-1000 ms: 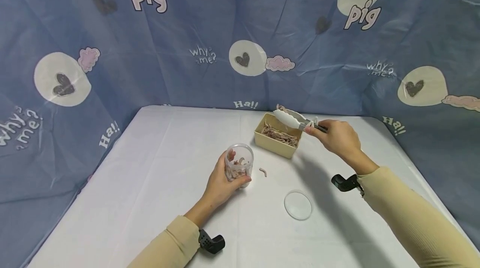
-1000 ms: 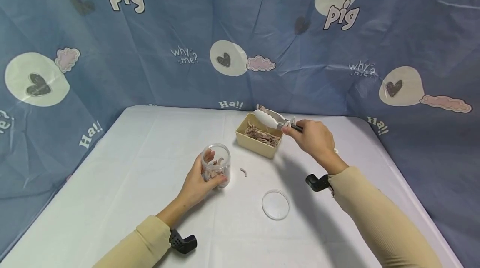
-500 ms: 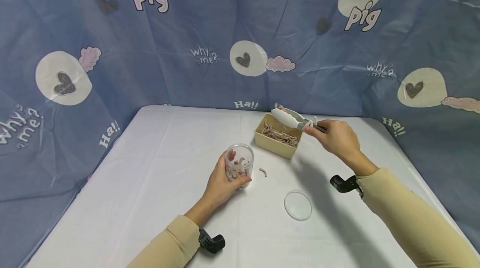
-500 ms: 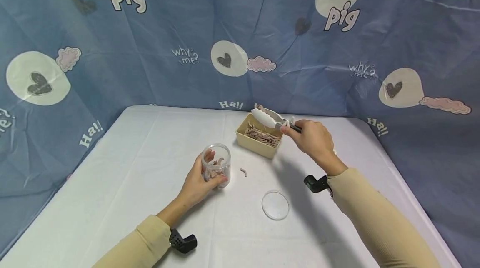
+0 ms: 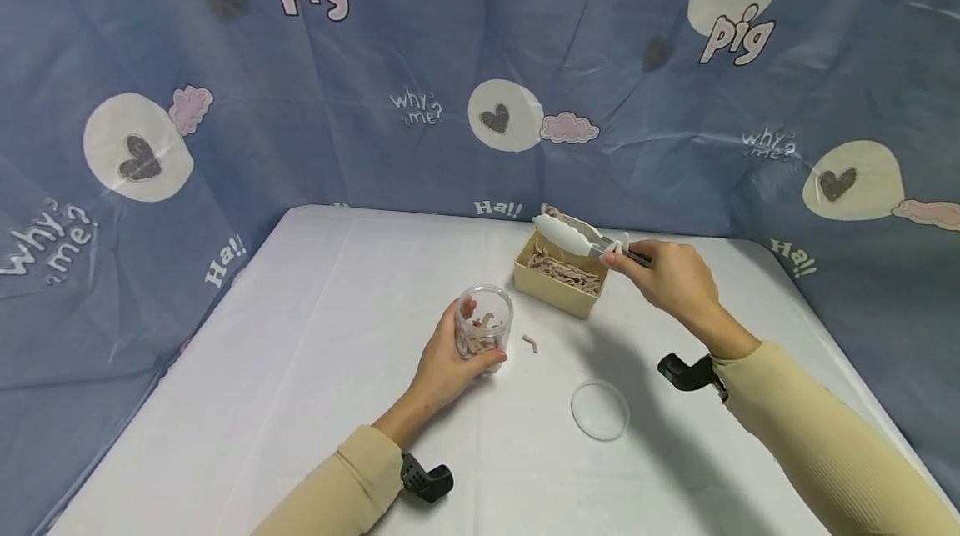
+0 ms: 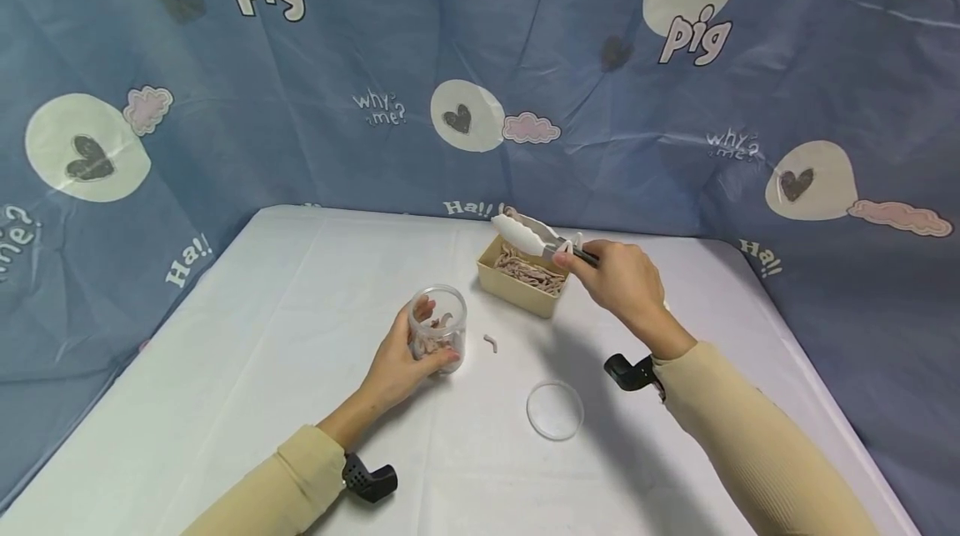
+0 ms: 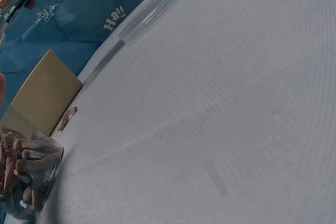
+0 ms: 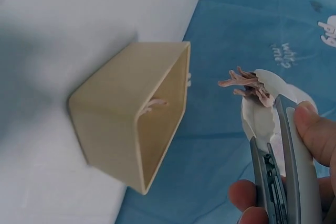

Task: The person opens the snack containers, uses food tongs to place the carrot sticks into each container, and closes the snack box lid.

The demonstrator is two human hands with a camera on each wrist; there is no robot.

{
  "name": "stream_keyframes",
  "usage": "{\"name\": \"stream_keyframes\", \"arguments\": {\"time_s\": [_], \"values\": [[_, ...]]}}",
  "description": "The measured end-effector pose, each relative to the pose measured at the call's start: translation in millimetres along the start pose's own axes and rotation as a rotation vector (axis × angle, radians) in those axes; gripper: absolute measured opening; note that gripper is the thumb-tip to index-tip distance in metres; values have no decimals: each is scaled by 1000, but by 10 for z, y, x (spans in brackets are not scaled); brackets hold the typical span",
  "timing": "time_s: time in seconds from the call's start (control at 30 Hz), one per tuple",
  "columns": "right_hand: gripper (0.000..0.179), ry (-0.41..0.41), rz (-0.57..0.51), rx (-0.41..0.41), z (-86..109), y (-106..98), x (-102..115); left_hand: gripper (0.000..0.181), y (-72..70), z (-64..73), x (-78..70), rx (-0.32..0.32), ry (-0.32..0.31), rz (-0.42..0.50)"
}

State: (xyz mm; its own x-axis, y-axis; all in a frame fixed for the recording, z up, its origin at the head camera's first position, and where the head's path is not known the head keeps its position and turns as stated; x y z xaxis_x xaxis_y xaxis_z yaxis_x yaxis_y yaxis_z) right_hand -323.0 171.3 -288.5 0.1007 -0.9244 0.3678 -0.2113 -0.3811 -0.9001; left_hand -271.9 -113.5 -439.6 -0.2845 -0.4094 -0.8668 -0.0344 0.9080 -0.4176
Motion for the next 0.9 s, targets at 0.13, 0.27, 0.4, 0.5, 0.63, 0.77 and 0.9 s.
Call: {"name": "stream_keyframes", "arguments": {"time_s": [0.13, 0.27, 0.4, 0.5, 0.63, 0.77, 0.9], "values": [[41, -35, -11, -20, 34, -49, 105, 96, -3, -7, -10, 1, 7, -4], [39, -75, -26, -36, 74, -93, 215, 96, -2, -12, -10, 5, 6, -8], [37, -105, -35, -41, 109, -104, 305, 96, -1, -13, -6, 6, 4, -5], [32, -132, -41, -44, 132, -98, 373, 95, -2, -14, -5, 6, 9, -2], [30, -163, -44, -54, 169, -102, 452, 94, 1, -10, -2, 6, 12, -1], [33, -186, -53, -56, 221, -115, 529, 95, 6, -8, 3, 5, 12, 4], [30, -224, -76, -72, 281, -133, 610, 95, 13, -14, 14, 5, 0, 16]]}}
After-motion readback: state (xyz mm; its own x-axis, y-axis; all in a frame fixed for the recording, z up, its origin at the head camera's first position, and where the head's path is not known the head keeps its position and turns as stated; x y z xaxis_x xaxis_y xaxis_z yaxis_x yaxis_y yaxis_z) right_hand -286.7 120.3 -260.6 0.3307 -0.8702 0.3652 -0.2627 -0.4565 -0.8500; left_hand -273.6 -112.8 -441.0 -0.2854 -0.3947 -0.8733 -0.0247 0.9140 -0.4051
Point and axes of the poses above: each hand's wrist, its own z-axis away from the middle knuckle, its own y-axis out of the palm, x = y × z, the point moved 9 cm from there along -z, towards the middle knuckle, and after that the axes turned 7 degrees about y, right-handed, at the moved point
